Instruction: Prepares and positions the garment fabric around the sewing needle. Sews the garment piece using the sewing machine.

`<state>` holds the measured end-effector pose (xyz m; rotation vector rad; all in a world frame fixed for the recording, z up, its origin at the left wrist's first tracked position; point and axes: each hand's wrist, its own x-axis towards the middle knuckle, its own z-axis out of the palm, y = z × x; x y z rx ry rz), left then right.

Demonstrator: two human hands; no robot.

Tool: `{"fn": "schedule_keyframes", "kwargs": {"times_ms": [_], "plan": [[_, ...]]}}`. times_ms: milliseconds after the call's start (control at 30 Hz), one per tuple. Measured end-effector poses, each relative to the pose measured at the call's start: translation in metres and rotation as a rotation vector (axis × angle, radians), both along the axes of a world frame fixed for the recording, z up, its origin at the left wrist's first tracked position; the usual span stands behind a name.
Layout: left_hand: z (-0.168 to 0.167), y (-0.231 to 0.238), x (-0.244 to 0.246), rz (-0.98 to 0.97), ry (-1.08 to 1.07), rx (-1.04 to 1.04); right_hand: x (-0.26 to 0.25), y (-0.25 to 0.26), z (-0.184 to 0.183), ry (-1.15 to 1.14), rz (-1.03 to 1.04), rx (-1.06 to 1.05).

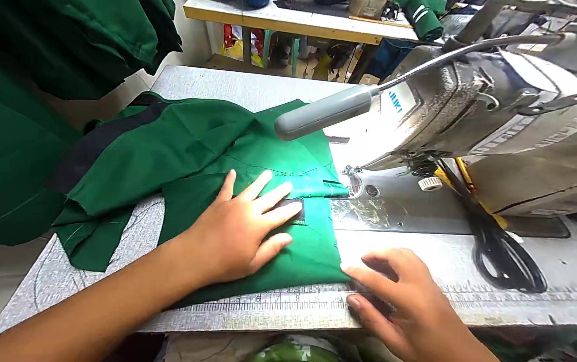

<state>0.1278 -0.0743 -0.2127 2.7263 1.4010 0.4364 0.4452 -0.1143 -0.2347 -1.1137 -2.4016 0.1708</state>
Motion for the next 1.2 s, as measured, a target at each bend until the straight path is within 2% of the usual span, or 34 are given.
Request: {"fn": "schedule_keyframes", "kwargs": {"times_ms": [200, 667, 800, 900, 1000, 1100, 1200], "plan": [[-0.01, 0.011, 0.015, 0.053, 0.106, -0.162, 0.003, 0.007, 0.002, -0.055, 0.068, 0.003], [-0.01, 0.025, 0.019, 0.105, 0.108, -0.186, 0.012, 0.017, 0.0, 0.02, 0.094, -0.118], [-0.015, 0.012, 0.02, 0.077, 0.097, -0.152, 0.012, 0.014, 0.012, -0.05, 0.117, -0.149], [-0.015, 0.002, 0.019, 0.009, 0.12, -0.127, 0.002, 0.009, 0.027, -0.16, 0.159, -0.058], [-0.01, -0.002, 0.011, -0.041, 0.066, 0.007, -0.015, 0.021, 0.025, -0.154, 0.178, 0.074], [0.008, -0.02, -0.012, 0.1, 0.051, 0.052, -0.028, 0.041, 0.021, -0.137, 0.204, 0.119], [0.008, -0.05, -0.036, 0.255, 0.106, 0.02, -0.04, 0.055, 0.018, -0.131, 0.216, 0.13]]}}
